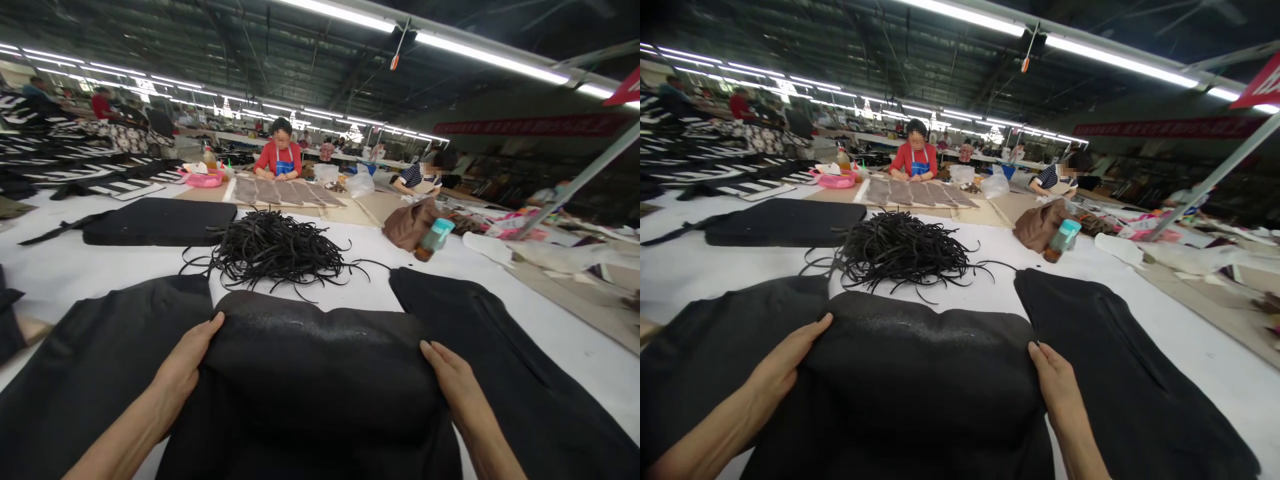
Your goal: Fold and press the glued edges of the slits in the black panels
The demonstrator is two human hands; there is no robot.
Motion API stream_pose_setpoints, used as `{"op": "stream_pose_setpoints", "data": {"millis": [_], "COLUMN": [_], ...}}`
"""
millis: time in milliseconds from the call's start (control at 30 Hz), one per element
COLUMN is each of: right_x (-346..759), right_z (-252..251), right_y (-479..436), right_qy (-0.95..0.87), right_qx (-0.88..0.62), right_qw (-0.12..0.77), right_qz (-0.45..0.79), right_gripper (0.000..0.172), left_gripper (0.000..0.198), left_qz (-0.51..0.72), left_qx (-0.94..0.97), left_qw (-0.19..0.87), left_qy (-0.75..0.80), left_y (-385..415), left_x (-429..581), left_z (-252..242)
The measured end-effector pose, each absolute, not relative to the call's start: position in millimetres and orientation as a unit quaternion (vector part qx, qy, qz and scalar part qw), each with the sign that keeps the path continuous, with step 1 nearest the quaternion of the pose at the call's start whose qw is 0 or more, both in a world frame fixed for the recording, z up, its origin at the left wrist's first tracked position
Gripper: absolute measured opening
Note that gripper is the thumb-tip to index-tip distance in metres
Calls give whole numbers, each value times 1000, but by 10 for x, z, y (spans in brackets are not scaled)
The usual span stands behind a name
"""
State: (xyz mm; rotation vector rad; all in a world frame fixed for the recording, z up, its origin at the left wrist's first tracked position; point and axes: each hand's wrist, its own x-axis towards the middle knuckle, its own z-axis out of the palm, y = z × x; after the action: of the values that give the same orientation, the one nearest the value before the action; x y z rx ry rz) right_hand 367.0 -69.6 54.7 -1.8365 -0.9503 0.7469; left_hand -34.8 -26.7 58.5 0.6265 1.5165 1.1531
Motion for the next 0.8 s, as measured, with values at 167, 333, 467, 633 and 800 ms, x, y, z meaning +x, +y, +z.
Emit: {"op": "stream_pose_setpoints", "data": {"millis": [167,333,467,633,800], "right_x": [3678,3827,3933,3811,3681], "right_z": [133,53,268,292,72], "right_y": [-443,-576,-1060,-1670,-1807], "right_qy": [-456,-404,-272,-238,-348], "right_qx": [-743,-750,-717,-731,-792], "right_qw": [403,388,404,379,349], "right_qz": [278,352,499,515,361], "right_gripper": [34,45,51,65,69], "left_gripper": [19,42,69,82,63], "left_qz": [443,386,333,292,278], "left_qx": [399,404,396,452,546], "left_qw": [428,455,515,446,361], "left_qy": [679,694,684,715,703], "left_y": [-84,-219,-608,-1012,-1133], "left_x": [-318,-413,-536,-603,-711], "left_z": [270,248,325,177,31]}}
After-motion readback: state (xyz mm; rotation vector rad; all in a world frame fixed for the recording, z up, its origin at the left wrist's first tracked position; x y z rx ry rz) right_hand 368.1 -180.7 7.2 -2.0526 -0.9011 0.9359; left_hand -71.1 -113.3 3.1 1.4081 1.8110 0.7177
